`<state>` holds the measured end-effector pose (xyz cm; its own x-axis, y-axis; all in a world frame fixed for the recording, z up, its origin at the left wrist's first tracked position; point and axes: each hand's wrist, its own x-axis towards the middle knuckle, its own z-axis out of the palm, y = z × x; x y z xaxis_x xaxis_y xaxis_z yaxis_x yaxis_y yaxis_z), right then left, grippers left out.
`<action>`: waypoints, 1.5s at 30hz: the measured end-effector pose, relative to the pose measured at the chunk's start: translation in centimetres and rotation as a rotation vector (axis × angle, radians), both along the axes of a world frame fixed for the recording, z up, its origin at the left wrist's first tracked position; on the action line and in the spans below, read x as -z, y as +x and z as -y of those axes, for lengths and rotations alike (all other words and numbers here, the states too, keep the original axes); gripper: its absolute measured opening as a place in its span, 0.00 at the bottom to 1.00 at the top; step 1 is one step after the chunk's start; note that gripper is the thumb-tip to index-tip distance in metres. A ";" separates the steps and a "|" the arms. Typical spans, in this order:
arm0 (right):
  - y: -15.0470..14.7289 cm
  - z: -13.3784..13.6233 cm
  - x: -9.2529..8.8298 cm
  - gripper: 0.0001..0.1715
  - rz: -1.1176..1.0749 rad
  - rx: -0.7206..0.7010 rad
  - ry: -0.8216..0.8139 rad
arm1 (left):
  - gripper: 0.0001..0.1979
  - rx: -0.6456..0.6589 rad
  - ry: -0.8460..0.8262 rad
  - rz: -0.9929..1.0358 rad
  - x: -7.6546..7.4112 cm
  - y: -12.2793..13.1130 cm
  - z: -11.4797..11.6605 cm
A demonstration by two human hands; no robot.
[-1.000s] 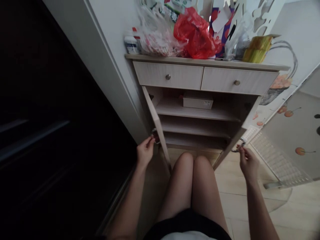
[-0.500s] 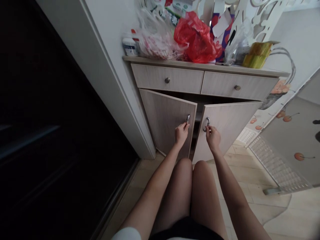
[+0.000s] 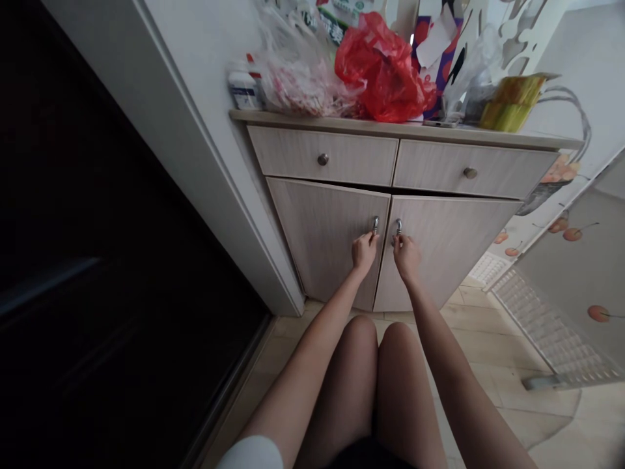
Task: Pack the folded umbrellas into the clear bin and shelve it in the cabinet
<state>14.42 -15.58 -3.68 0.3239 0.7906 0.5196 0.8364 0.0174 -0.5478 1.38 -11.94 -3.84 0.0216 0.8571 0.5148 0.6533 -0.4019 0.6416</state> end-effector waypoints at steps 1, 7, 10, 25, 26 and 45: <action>0.0 -0.4 0.0 0.28 0.008 0.000 -0.005 | 0.12 -0.004 0.003 -0.012 0.0 0.1 -0.3; 0.0 -2.2 0.0 0.24 0.032 0.015 0.004 | 0.11 -0.010 0.009 -0.031 0.0 0.6 -1.8; 0.2 -2.9 0.3 0.24 0.013 -0.002 0.031 | 0.11 0.004 0.000 -0.028 -0.1 0.7 -2.2; 0.6 -5.1 0.5 0.25 -0.036 -0.019 0.004 | 0.12 0.024 -0.036 -0.062 -0.3 1.4 -3.4; 0.6 -5.2 0.5 0.25 -0.045 -0.023 0.005 | 0.12 0.030 -0.033 -0.067 -0.3 1.4 -3.5; 0.7 -6.0 1.9 0.28 -0.105 -0.040 0.075 | 0.12 0.046 0.021 -0.062 0.5 1.5 -4.7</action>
<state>15.11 -9.61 -5.54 0.3486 0.7640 0.5429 0.7724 0.0940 -0.6282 2.84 -7.22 -4.37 0.0931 0.8434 0.5291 0.6718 -0.4454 0.5918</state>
